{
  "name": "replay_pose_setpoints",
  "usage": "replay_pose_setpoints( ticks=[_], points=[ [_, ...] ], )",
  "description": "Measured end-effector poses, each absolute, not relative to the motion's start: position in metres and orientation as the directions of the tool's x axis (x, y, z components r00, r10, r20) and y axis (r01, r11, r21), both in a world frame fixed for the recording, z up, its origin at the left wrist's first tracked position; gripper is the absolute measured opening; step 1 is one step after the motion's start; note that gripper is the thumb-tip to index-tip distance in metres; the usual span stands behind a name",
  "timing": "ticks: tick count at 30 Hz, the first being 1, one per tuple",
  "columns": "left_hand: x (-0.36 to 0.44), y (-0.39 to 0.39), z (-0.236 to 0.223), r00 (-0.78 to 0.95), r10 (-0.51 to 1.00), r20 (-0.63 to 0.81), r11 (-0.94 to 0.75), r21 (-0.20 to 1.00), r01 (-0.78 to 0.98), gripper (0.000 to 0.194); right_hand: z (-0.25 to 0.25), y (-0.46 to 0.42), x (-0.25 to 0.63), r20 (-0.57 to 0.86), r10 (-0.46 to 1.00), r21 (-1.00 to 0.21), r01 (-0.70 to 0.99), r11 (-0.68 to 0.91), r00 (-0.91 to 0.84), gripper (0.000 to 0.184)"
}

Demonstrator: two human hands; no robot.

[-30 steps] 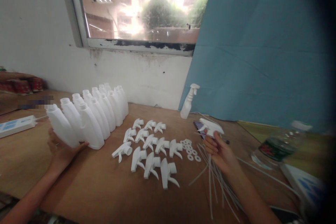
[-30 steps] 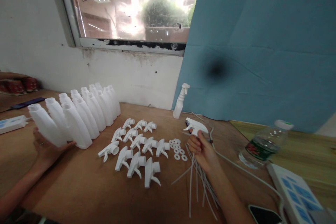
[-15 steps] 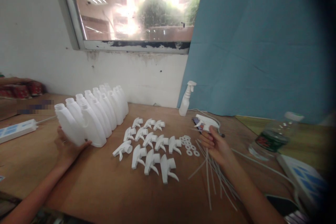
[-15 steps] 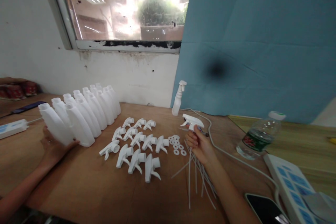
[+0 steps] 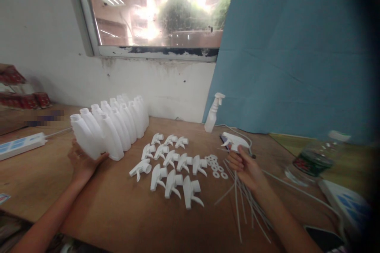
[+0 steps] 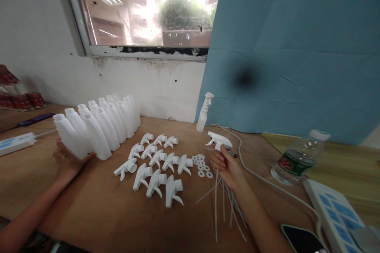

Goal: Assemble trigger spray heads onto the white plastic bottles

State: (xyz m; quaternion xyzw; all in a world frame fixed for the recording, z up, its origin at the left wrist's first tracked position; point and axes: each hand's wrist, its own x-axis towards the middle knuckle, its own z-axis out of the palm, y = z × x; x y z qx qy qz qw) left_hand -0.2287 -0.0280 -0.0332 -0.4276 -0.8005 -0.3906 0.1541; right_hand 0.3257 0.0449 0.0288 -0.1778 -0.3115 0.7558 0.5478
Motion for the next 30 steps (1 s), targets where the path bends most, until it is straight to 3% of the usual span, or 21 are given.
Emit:
replay_pose_setpoints(
  ticks=[23,30],
  points=[
    [-0.215,-0.012,-0.023,-0.701,0.566,0.433,0.386,0.613,0.690,0.130,0.021,0.050,0.327,0.046,0.931,-0.655,-0.714,-0.245,-0.362,0.012],
    [-0.217,-0.006,-0.024,-0.710,0.535,0.458,0.381,0.619,0.687,0.132,0.024,0.048,0.327,0.029,0.939,-0.674,-0.701,-0.234,-0.342,0.015]
  ],
)
